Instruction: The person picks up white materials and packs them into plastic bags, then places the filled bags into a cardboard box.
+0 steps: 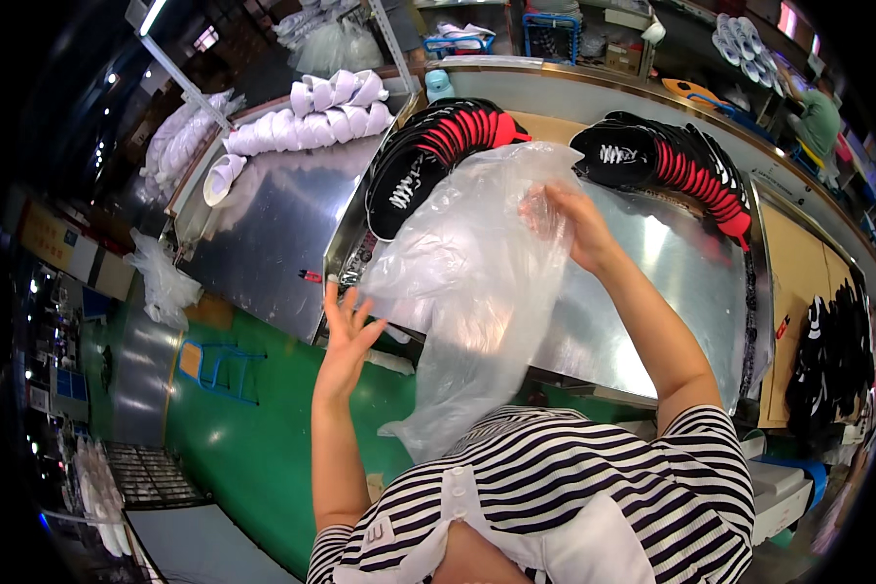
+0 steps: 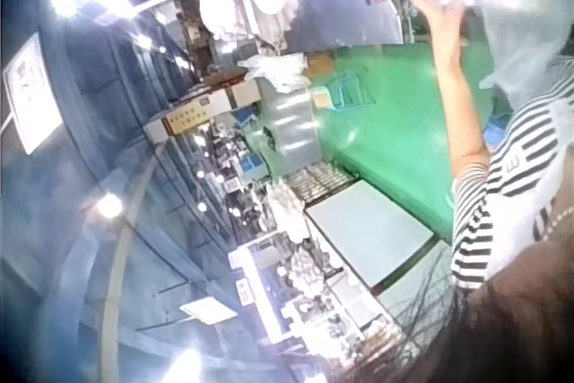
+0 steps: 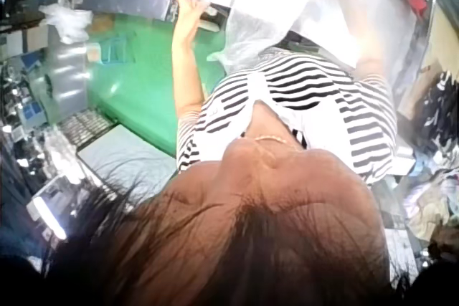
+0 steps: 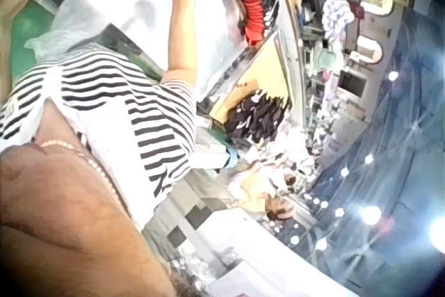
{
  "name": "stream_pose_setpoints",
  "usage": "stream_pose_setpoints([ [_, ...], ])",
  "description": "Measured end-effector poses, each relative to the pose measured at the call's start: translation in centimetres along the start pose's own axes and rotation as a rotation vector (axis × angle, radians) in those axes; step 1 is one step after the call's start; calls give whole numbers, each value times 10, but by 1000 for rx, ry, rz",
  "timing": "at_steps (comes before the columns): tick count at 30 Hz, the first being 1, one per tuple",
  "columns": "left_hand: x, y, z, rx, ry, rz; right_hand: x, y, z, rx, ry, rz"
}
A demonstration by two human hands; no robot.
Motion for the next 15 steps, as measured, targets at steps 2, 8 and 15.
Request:
stream_pose_setpoints([
  [2,-4,-21,5,57,-426,-176,12,6,12,-6,-80,45],
  [8,-49,-35,-70,383,-405,-438,42,-11,36,-161,381,152],
  [15,-12,180,-281,1573,-1249,-991,137,-12,82,-705,492,118],
])
Point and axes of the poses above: each hand's wrist, its own y-axis away from the middle knuckle, its own x-axis out of the palm, z = x × y, the point moved 8 cm from there along -y, towards the middle knuckle, and after that the axes turned 3 degrees about x, right-handed, at the moved point
